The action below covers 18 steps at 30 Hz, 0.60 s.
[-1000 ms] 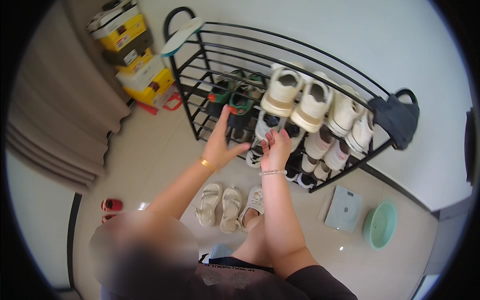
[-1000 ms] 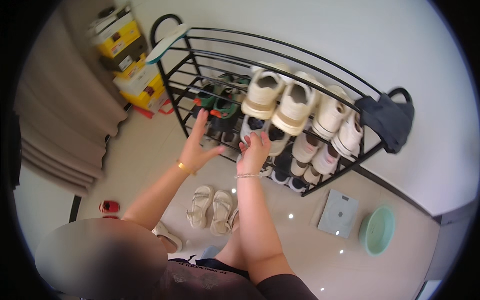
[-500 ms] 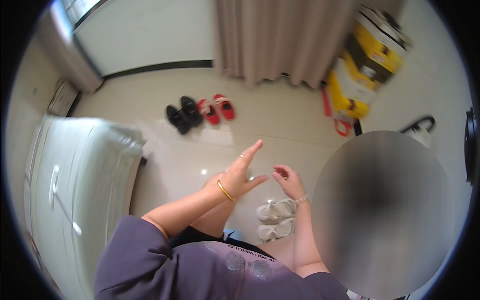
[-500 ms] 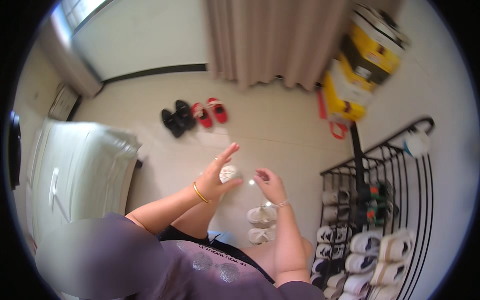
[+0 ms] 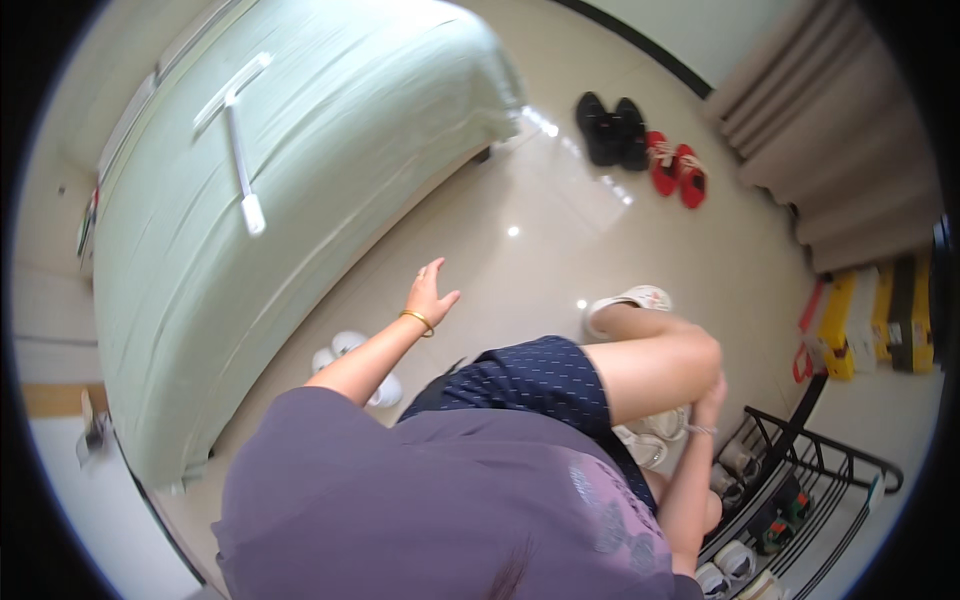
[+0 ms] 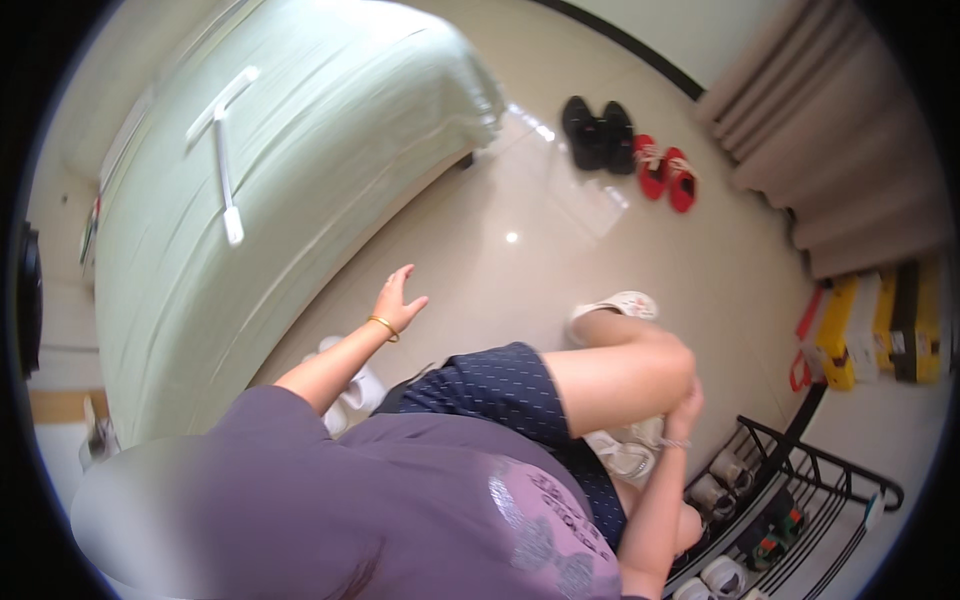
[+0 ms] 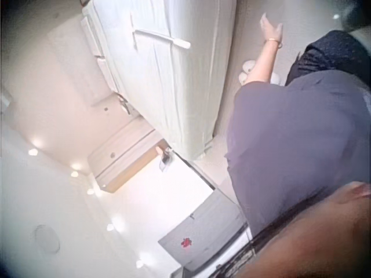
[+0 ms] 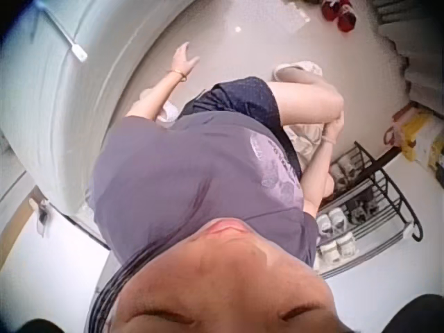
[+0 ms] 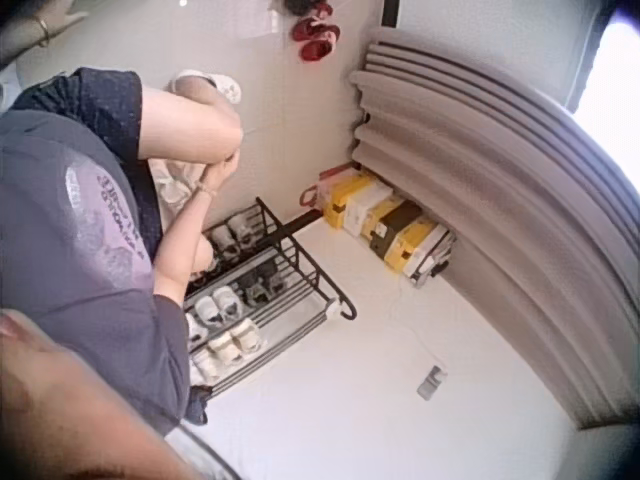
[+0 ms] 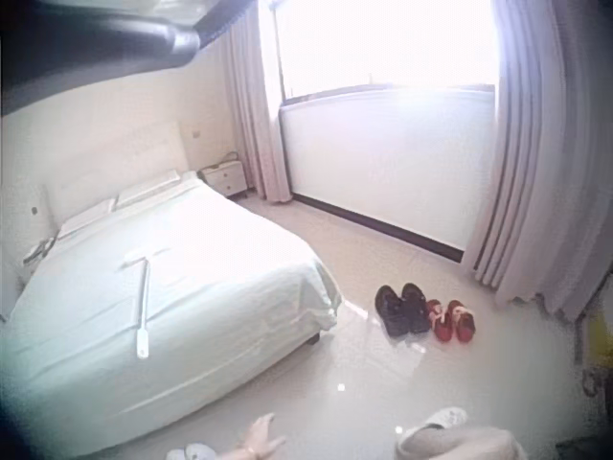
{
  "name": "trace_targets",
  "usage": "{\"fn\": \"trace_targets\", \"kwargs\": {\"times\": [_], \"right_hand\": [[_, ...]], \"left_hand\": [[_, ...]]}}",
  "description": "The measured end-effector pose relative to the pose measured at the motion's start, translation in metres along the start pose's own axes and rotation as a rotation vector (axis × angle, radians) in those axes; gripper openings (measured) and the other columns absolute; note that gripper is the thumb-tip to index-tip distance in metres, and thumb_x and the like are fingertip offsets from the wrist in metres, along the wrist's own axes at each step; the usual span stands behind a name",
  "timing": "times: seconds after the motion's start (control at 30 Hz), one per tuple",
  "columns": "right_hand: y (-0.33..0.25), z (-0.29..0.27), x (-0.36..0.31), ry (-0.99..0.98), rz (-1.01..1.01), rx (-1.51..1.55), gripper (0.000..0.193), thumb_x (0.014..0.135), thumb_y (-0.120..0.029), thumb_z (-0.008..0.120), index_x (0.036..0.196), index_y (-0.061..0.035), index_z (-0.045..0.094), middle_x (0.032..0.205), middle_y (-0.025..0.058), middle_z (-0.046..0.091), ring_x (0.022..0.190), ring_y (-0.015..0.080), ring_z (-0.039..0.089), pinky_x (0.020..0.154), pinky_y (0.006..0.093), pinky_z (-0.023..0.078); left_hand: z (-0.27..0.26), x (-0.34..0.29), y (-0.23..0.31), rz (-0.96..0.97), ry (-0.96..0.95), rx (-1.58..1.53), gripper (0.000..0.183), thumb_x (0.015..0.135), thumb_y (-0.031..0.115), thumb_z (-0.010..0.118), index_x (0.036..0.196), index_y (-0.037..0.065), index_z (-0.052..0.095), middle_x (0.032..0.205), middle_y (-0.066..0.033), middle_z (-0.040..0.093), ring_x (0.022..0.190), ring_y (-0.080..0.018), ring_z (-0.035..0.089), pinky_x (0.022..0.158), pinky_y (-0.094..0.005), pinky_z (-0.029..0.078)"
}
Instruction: The person sits on the floor and wipes a white sandal with a grey cloth. They then pick up several pairs of shoes from the floor, including white sneakers, black sneakers, and red sneakers, and place them onto a multi-tiered shoe rack. Finally, they wipe a pair of black sneakers with the cloth.
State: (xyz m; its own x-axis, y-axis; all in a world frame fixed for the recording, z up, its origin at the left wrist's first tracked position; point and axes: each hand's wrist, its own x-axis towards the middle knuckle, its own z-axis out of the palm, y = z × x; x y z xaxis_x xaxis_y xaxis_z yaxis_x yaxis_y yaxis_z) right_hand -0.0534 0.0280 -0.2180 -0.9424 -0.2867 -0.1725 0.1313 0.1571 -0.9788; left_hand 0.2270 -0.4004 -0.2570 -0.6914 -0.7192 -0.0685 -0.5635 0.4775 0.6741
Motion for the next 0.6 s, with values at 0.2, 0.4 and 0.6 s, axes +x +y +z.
{"fn": "trace_targets", "kwargs": {"times": [0.2, 0.4, 0.6], "right_hand": [[-0.043, -0.019, 0.018, 0.039, 0.073, -0.168, 0.028, 0.091, -0.026, 0.049, 0.102, -0.0018, 0.058, 0.088, 0.0025, 0.061, 0.074, 0.0074, 0.056, 0.062, 0.0188, 0.045], [-0.096, 0.027, 0.018, -0.313, 0.398, 0.044, 0.056, 0.091, -0.045, 0.038, 0.125, -0.0003, 0.04, 0.116, 0.0099, 0.054, 0.103, 0.0185, 0.054, 0.088, 0.0316, 0.043], [-0.105, 0.056, 0.016, -0.392, 0.483, 0.112, 0.062, 0.091, -0.047, 0.036, 0.133, -0.0017, 0.03, 0.128, 0.0104, 0.045, 0.114, 0.0207, 0.047, 0.097, 0.0339, 0.037]], "left_hand": [[0.022, -0.103, -0.13, -0.684, 0.011, 0.05, 0.072, 0.065, 0.027, 0.072, 0.123, 0.002, 0.037, 0.119, -0.0227, 0.044, 0.111, -0.036, 0.044, 0.095, -0.0384, 0.038], [0.027, -0.191, -0.178, -1.371, -0.002, 0.12, 0.076, 0.065, 0.03, 0.07, 0.127, 0.008, 0.031, 0.126, -0.0237, 0.035, 0.113, -0.0382, 0.042, 0.091, -0.0432, 0.041], [0.007, -0.218, -0.22, -1.528, -0.075, 0.073, 0.069, 0.068, 0.029, 0.069, 0.128, 0.026, 0.035, 0.132, -0.0211, 0.027, 0.117, -0.0377, 0.04, 0.091, -0.0437, 0.042]]}}
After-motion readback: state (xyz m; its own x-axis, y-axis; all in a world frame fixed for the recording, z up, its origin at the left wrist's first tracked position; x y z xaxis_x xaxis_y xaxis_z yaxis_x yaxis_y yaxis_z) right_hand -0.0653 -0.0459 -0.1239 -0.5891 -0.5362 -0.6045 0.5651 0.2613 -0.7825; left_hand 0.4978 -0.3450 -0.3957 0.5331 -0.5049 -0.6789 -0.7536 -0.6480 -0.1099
